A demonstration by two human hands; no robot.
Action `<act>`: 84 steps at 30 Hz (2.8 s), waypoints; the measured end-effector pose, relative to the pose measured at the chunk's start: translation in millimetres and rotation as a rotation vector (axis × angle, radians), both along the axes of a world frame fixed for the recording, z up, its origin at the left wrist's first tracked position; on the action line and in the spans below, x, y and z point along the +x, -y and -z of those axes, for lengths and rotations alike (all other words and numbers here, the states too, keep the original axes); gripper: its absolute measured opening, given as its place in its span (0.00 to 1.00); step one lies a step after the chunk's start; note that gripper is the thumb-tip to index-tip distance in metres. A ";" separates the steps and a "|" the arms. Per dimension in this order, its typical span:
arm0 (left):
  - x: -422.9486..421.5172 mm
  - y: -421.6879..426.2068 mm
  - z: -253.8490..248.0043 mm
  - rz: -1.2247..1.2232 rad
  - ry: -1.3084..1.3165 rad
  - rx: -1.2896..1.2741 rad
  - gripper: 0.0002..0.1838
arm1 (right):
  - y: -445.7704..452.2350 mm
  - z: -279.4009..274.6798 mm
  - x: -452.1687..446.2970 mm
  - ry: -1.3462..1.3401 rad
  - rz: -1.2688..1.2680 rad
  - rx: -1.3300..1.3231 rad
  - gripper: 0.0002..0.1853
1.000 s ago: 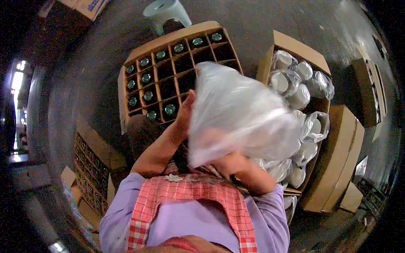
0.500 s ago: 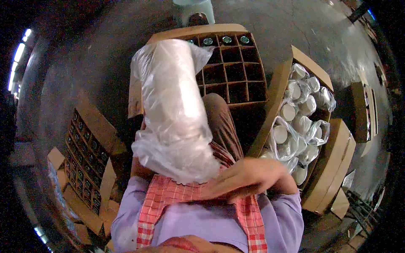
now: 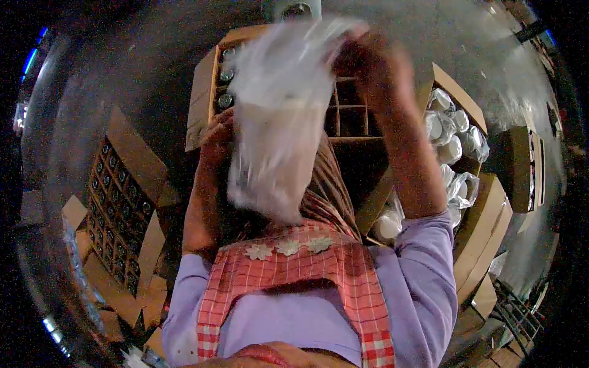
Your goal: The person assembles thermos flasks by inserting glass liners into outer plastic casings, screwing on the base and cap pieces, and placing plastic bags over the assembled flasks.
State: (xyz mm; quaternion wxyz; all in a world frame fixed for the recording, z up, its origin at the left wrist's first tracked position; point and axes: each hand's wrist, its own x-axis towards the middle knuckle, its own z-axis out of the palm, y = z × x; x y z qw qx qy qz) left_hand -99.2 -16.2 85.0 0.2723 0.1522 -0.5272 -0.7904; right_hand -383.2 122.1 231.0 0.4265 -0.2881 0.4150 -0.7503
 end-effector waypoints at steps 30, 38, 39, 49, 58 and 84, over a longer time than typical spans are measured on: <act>-29.3 -55.1 17.1 -0.250 -0.037 0.294 0.09 | -132.5 163.0 -20.6 -0.521 0.352 0.632 0.17; -9.3 -58.0 -22.9 -0.174 0.219 -0.040 0.31 | -33.5 110.6 -18.9 -0.602 0.081 0.659 0.20; 0.2 -68.4 -46.2 -0.192 0.264 -0.036 0.36 | -36.5 129.1 -24.3 -0.629 0.140 0.555 0.21; 4.2 -69.1 -63.7 -0.724 0.097 -1.320 0.44 | -5.5 134.6 18.1 -0.183 0.385 0.350 0.18; 22.4 -15.7 -18.9 -0.810 -0.127 0.653 0.28 | 4.0 34.3 36.4 -0.843 -0.019 -0.331 0.30; 25.8 56.4 21.5 -0.807 0.293 0.158 0.21 | 80.4 141.9 24.9 -0.199 0.045 0.117 0.12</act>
